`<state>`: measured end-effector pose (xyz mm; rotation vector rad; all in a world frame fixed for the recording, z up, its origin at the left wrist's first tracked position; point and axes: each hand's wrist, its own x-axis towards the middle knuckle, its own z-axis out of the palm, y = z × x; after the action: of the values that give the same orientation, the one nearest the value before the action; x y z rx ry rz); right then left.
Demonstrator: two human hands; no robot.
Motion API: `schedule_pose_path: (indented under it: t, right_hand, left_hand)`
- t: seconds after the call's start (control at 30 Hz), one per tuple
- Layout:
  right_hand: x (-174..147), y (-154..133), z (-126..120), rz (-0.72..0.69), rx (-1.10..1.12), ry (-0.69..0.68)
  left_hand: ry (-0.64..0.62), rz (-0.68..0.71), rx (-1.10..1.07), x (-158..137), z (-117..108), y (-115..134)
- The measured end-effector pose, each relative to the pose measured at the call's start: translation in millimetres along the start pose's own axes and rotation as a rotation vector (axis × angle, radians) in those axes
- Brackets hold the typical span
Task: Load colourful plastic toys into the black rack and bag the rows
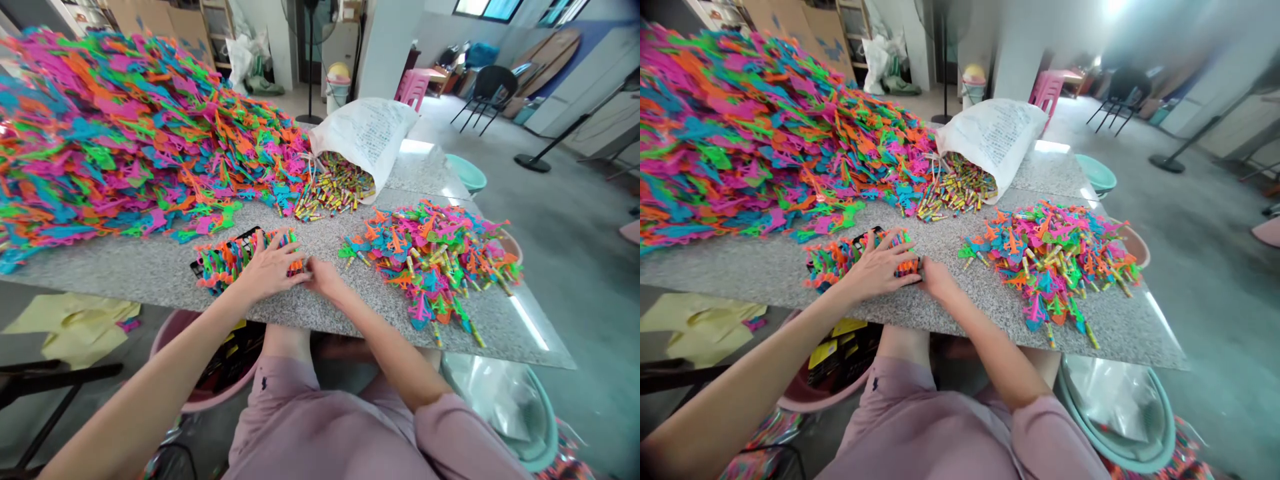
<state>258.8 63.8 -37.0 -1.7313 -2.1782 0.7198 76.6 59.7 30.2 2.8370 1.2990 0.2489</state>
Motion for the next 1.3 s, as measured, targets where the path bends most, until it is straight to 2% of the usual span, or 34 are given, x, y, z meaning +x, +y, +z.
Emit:
schedule_pose_path:
  t: [0.13, 0.23, 0.33, 0.43, 0.5, 0.6, 0.63, 0.7, 0.83, 0.9, 1.03, 1.17, 1.3]
  right_hand:
    - [-11, 57, -41, 0.342, -0.175, 0.189]
    - [-8, 82, -57, 0.379, -0.173, 0.171]
    - [-3, 86, -56, 0.354, -0.106, 0.14]
    - [-1, 83, -44, 0.292, 0.008, 0.118]
    - [0, 80, -32, 0.229, 0.225, 0.088]
    - [9, 69, -13, 0.087, 0.662, 0.009]
    - [14, 63, -8, 0.051, 0.735, -0.01]
    - [27, 50, 0, 0.049, 0.674, 0.019]
    - [49, 31, 7, 0.155, 0.38, 0.189]
    - [54, 30, 9, 0.145, 0.35, 0.221]
    - [60, 35, 17, -0.005, 0.424, 0.216]
    - [71, 30, 27, -0.211, 0.535, 0.138]
    - [81, 23, 26, -0.266, 0.5, 0.11]
  left_hand:
    - [0.019, 0.002, -0.018, 3, 3, -1]
    - [0.012, 0.0, -0.046, 4, 3, -3]
    - [0.005, 0.005, -0.054, 3, 3, -4]
    - [0.008, 0.014, -0.05, 3, 3, -4]
    - [0.011, 0.015, -0.048, 3, 4, -4]
    - [0.008, 0.012, -0.055, 3, 4, -4]
    - [0.004, 0.012, -0.06, 3, 4, -4]
    - [-0.004, 0.01, -0.067, 3, 3, -4]
    - [-0.024, -0.007, -0.065, 3, 0, -2]
    - [-0.029, -0.011, -0.056, 3, -2, -1]
    - [-0.024, -0.007, -0.041, 3, -2, 0]
    - [-0.049, -0.02, -0.04, 4, -2, 0]
    - [-0.054, -0.02, -0.04, 4, -1, -1]
